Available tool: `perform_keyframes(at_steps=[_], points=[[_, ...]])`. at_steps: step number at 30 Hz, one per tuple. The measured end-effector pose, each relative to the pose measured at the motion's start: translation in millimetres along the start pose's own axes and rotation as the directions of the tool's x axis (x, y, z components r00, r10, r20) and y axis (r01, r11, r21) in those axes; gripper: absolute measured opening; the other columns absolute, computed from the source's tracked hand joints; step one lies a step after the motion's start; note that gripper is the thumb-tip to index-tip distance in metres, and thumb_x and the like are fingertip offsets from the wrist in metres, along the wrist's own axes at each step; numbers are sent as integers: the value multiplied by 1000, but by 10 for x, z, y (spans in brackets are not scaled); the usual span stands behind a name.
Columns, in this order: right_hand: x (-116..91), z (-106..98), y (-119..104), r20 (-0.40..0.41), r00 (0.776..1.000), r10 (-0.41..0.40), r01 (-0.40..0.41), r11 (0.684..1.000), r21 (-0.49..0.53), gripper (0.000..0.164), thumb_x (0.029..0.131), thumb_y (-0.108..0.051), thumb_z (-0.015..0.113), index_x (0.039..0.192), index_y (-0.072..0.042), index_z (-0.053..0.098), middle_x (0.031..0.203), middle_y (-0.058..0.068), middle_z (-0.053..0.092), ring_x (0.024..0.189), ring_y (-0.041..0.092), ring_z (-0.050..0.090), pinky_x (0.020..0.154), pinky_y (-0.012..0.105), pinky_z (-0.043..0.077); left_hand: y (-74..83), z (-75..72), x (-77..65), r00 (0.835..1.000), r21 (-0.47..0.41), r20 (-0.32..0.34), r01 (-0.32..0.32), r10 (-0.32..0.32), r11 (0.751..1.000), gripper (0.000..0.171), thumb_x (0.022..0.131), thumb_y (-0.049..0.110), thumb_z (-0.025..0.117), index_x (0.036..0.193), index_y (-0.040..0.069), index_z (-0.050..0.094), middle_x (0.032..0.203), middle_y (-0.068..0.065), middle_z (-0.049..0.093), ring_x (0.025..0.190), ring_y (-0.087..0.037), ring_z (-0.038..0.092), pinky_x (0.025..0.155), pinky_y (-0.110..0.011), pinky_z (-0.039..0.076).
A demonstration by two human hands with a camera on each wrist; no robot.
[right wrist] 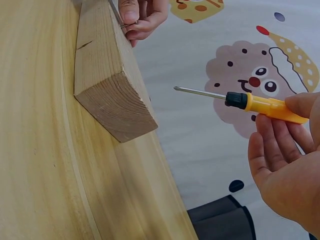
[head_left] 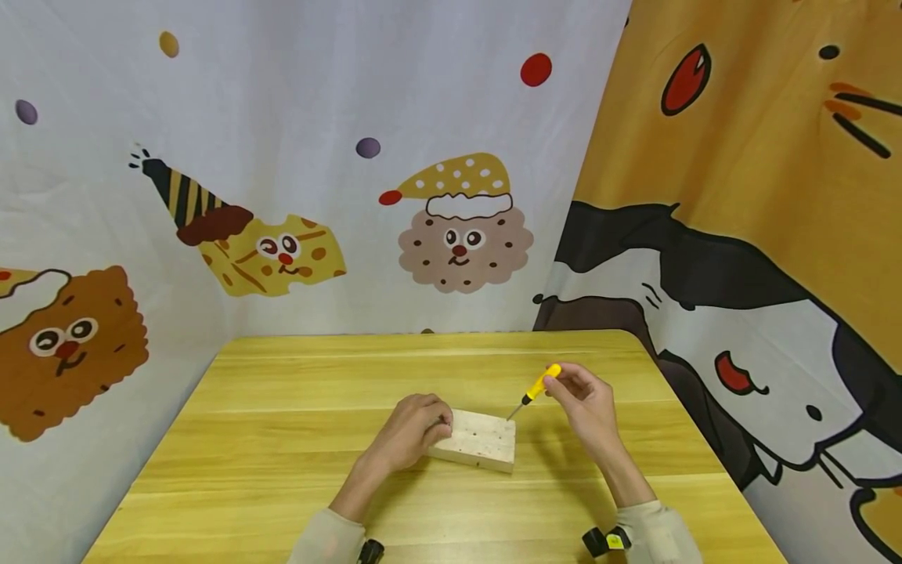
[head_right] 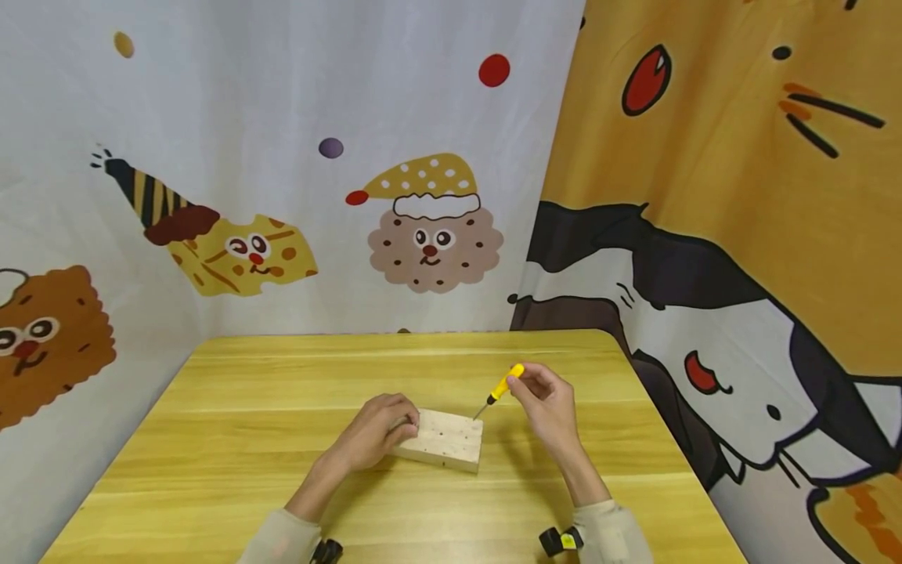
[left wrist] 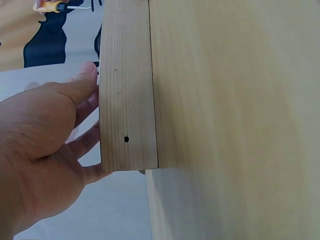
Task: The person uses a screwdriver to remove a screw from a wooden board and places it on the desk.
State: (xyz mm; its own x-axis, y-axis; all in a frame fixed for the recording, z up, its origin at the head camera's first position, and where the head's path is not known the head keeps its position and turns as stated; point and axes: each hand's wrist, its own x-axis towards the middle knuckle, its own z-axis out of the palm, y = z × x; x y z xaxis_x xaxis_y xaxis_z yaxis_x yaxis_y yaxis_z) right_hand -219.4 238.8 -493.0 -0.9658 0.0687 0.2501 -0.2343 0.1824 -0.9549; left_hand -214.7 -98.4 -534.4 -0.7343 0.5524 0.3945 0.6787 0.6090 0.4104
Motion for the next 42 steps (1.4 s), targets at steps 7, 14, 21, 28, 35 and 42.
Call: perform_keyframes(at_steps=[7,14,21,28,35,42], points=[[-3,4,8,-5,1000,3,-3,1000,6,27,109,-4,74,132,10,71,104,-13,77,94,14,79,87,20,68,21,-4,0,998,-71,-29,57,-60,996,4,107,17,78,104,15,77,102,3,81,97,-13,74,106,-47,62],[0,-12,17,-36,999,9,-9,1000,-5,25,109,-8,75,130,6,74,104,-11,77,92,11,77,86,20,67,76,-177,-21,983,-253,32,183,-181,950,9,115,18,68,116,13,76,108,0,82,98,-13,78,85,-30,66],[-5,-34,29,-53,998,35,-35,999,-4,28,109,-11,77,131,5,73,104,-13,77,91,8,76,87,19,66,38,-371,-85,972,-298,44,235,-233,925,13,115,19,69,122,9,75,115,-4,83,111,-20,79,98,-46,68],[-2,-51,65,-52,998,44,-44,999,0,25,108,-7,77,129,5,74,106,-12,77,92,7,77,88,20,68,-82,-537,-204,970,-260,15,237,-241,936,13,114,17,70,121,9,76,111,-7,83,103,-19,78,90,-35,66],[0,-76,120,-42,995,92,-92,996,16,35,105,-14,83,130,8,72,107,-8,78,93,8,77,87,19,68,-266,-678,-346,965,-205,-10,255,-263,945,6,113,13,71,116,11,76,107,-7,83,106,-23,80,90,-43,68],[35,-112,204,-22,988,155,-154,987,43,37,103,-11,85,129,9,70,106,-10,79,96,8,78,90,20,69,-471,-794,-489,949,-155,8,312,-314,937,6,112,16,73,107,12,74,104,-6,83,104,-24,80,87,-44,67]])
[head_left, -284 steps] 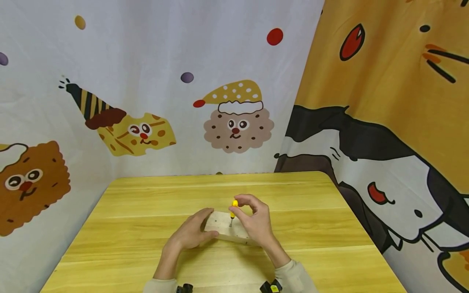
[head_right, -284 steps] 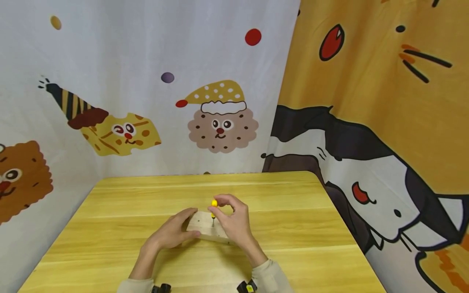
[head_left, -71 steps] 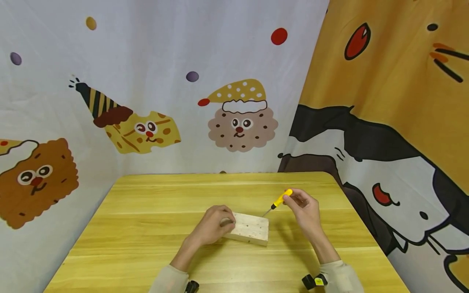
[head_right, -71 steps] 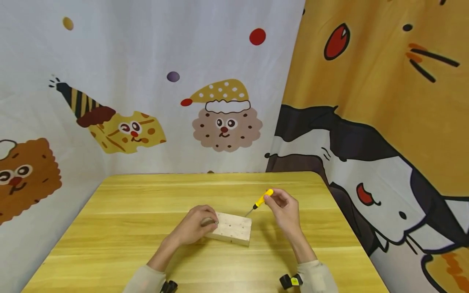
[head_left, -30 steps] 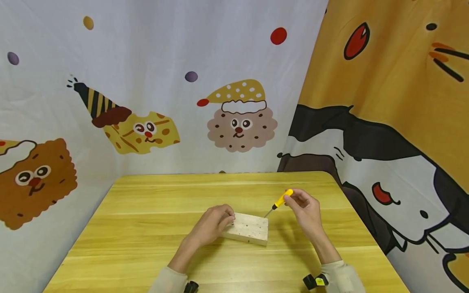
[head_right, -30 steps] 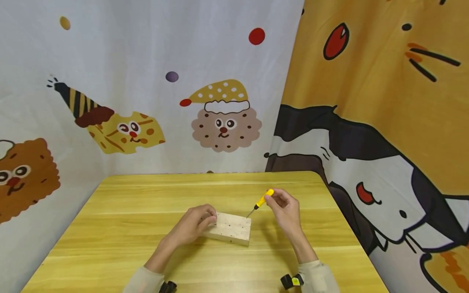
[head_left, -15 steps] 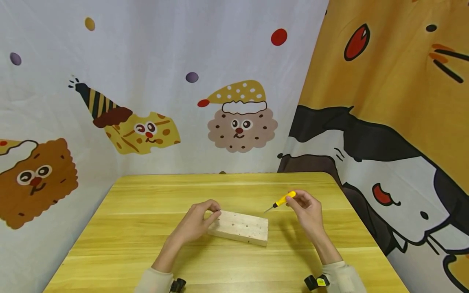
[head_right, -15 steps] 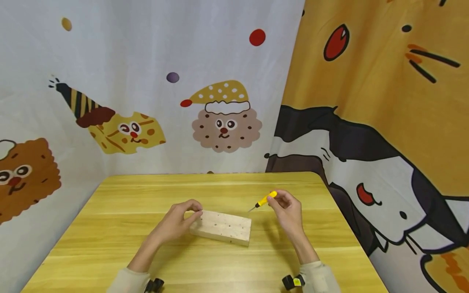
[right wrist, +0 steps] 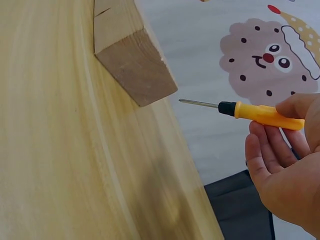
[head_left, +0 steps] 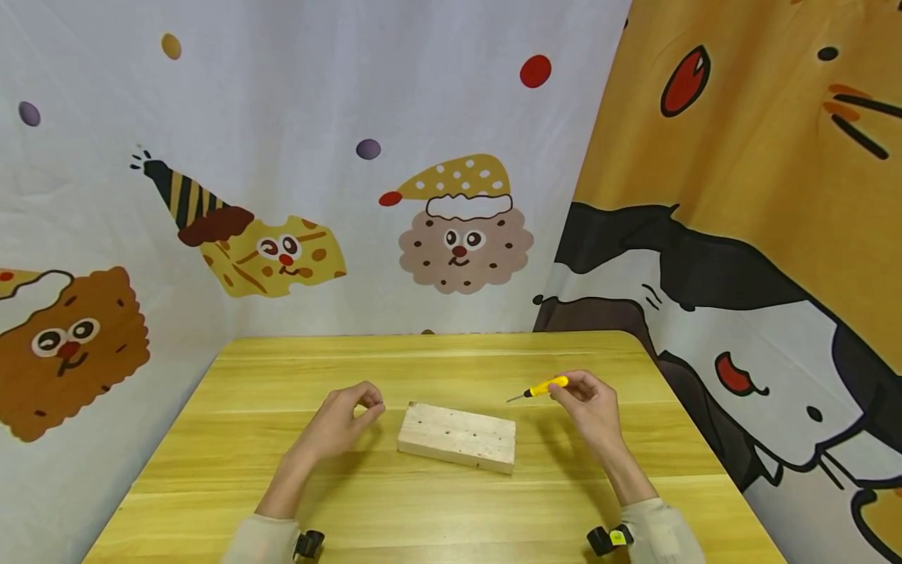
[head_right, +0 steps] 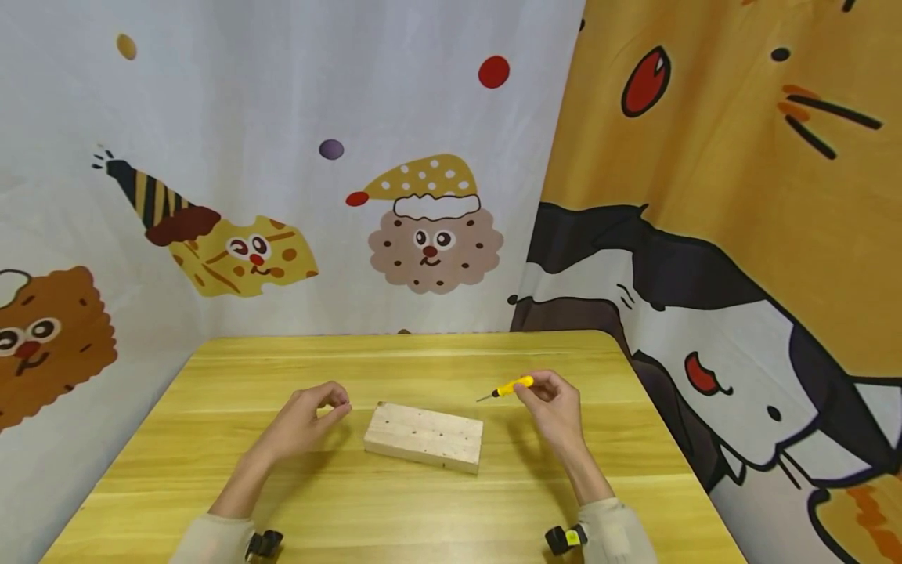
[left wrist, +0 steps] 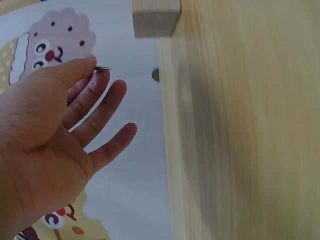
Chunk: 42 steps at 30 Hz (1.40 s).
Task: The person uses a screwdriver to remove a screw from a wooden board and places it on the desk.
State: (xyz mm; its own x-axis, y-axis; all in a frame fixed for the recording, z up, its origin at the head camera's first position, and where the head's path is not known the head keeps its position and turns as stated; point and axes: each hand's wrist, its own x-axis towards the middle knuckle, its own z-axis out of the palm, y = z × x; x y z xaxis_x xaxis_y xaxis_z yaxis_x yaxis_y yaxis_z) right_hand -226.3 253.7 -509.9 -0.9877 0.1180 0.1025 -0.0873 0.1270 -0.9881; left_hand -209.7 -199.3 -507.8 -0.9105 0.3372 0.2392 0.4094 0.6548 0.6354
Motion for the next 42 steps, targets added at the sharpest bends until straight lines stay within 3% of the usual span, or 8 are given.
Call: perform_keyframes(at_steps=[6,16,25,28,31,34,37,42], points=[[65,-8,107,-10,999,39,-40,999,-12,36,103,-12,85,130,7,70,107,-11,79,98,6,79,97,27,70,-176,-86,-7,998,22,38,40,-41,999,6,111,12,73,106,13,75,106,-4,83,107,-25,80,96,-56,68],[180,10,295,-47,995,85,-86,996,-28,35,102,-9,85,131,6,71,109,-3,80,97,4,79,94,27,70,-330,-96,33,986,50,105,128,-133,990,5,108,10,77,103,10,76,96,0,79,89,-9,70,77,-24,59],[241,-1,406,-20,995,102,-103,991,-87,36,105,-13,83,135,4,72,123,13,80,99,4,75,91,27,70,-402,-29,64,980,75,122,147,-155,986,5,106,11,80,102,9,79,94,0,80,87,-8,68,78,-26,58],[265,-21,462,3,997,71,-69,980,-185,31,104,-11,83,131,3,76,125,19,79,99,6,75,87,23,69,-411,4,80,980,97,128,139,-151,986,7,106,11,80,99,13,80,92,3,79,85,-6,67,77,-26,57],[292,-44,516,28,1000,6,5,929,-371,23,102,-11,85,122,-1,81,119,19,82,96,11,76,82,21,67,-416,26,93,981,110,128,134,-148,985,10,105,11,81,97,17,81,89,6,78,82,-4,65,76,-25,55],[315,-66,547,72,996,-58,88,837,-540,19,100,-12,88,116,-3,83,110,17,84,94,18,78,81,26,66,-424,32,100,983,116,124,124,-139,985,12,104,10,82,95,18,81,87,7,77,80,-4,64,74,-25,54],[327,-85,553,128,989,-70,135,771,-623,16,99,-11,88,113,-4,83,106,14,84,91,22,77,81,34,67,-433,35,98,983,117,126,116,-130,986,11,103,10,83,95,17,81,87,7,77,80,-4,63,74,-25,54],[332,-101,553,193,980,-53,173,706,-686,12,99,-10,87,110,-5,82,105,12,80,89,20,71,78,35,63,-446,44,83,981,101,143,116,-130,988,9,103,8,82,97,15,82,88,5,77,80,-5,62,73,-24,54]])
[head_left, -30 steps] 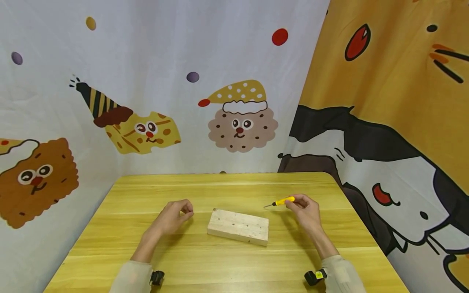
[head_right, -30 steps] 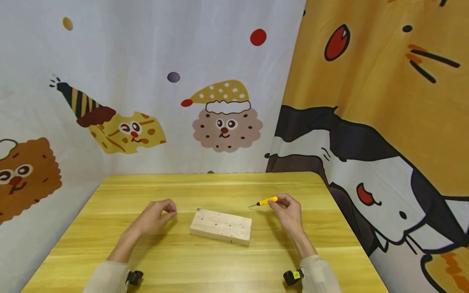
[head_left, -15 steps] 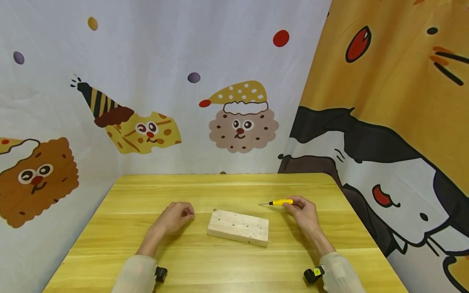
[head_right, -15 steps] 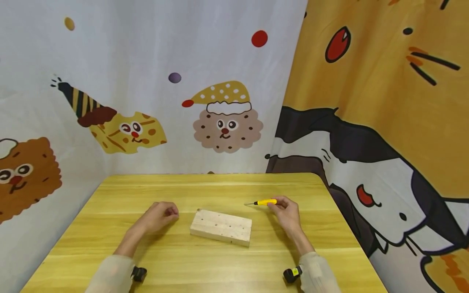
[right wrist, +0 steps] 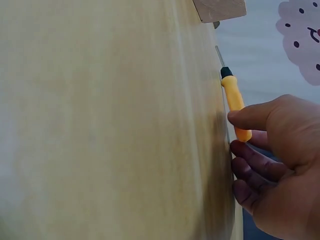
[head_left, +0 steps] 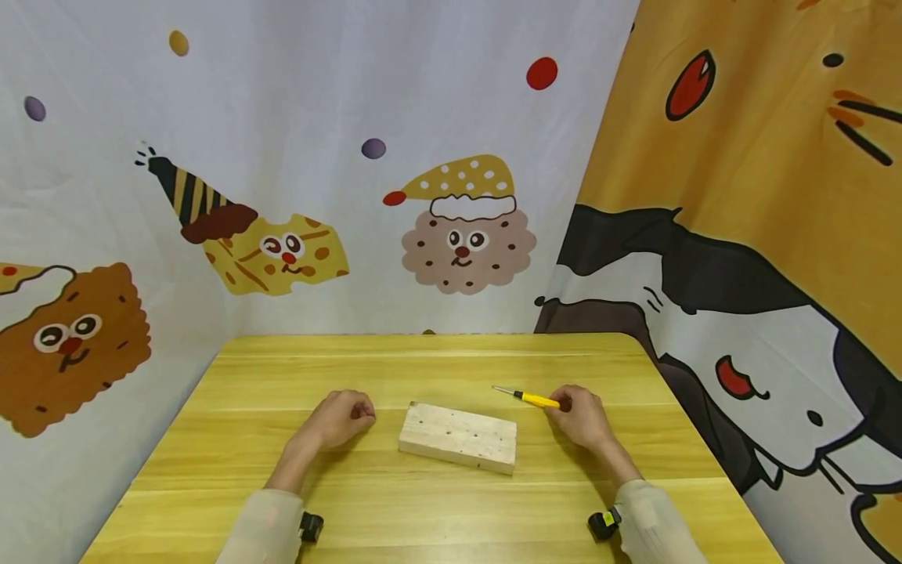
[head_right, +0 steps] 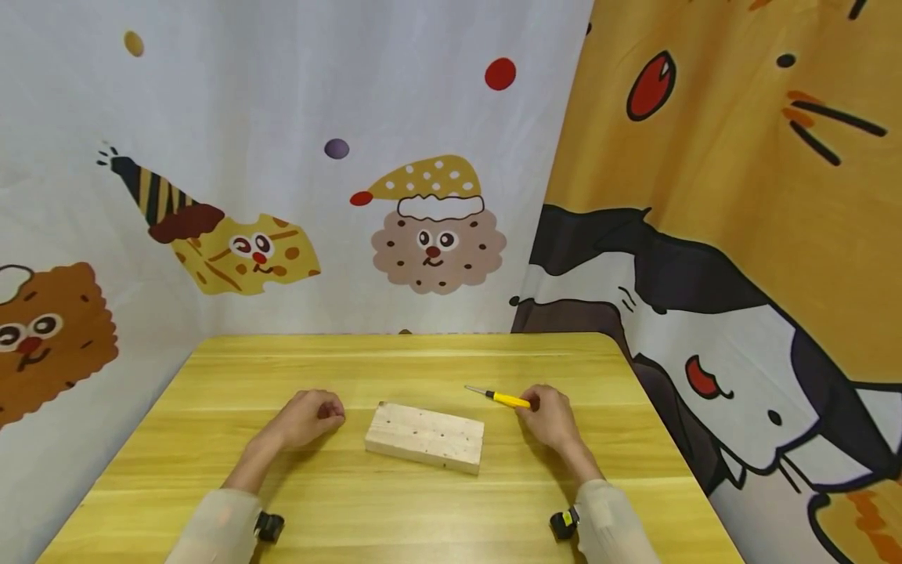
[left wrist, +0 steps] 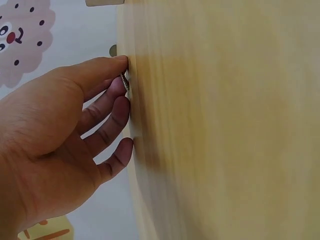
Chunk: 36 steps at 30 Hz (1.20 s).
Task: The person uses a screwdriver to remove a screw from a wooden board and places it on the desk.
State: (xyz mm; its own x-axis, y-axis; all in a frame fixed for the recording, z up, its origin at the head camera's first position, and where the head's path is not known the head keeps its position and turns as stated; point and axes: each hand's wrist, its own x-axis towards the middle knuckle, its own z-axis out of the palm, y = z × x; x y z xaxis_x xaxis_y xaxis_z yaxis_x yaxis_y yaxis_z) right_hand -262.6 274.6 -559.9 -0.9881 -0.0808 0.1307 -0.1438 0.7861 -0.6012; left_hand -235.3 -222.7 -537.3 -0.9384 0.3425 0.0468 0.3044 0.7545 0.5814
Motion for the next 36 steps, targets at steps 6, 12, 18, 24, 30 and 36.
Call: perform_keyframes(at_steps=[6,12,18,24,30,36], points=[[0,-1,-3,11,1000,-16,16,999,-45,11,99,-9,88,107,-4,83,109,15,76,96,26,71,87,46,65,-3,1,-2,1000,-29,7,14,-14,999,6,104,9,81,100,14,82,89,5,75,81,-5,61,73,-23,52],[-2,8,-12,6,1000,-16,16,998,-63,16,98,-11,88,111,-2,84,122,21,76,118,44,68,107,64,57,-14,2,-16,1000,-56,14,27,-27,998,4,103,11,82,100,12,80,90,5,73,80,-8,59,72,-23,50],[6,8,-11,16,1000,-18,19,998,-63,24,98,-15,88,117,-3,83,133,25,73,130,51,64,115,69,52,-34,-34,-31,999,-71,32,20,-18,997,4,104,14,82,103,12,79,92,3,73,83,-10,61,73,-23,51],[-12,-20,-7,41,998,-56,58,997,-47,36,99,-18,89,130,-2,80,142,26,71,137,54,61,119,74,49,-45,-55,-54,999,-96,42,27,-23,995,10,105,16,82,112,10,79,95,1,72,85,-14,60,73,-23,49],[-44,-64,-30,85,994,-74,78,996,-43,57,101,-26,88,149,-1,69,155,28,64,147,57,55,123,77,46,-26,-64,-84,999,-82,38,37,-34,996,33,103,25,86,129,7,77,116,-5,77,101,-22,70,88,-37,62],[-72,-98,-35,135,984,-113,119,992,-38,83,105,-34,84,170,-1,45,170,33,50,157,60,47,126,79,43,-33,-95,-116,999,-53,42,33,-31,998,56,104,36,85,147,5,69,142,-14,75,133,-40,71,113,-67,58]])
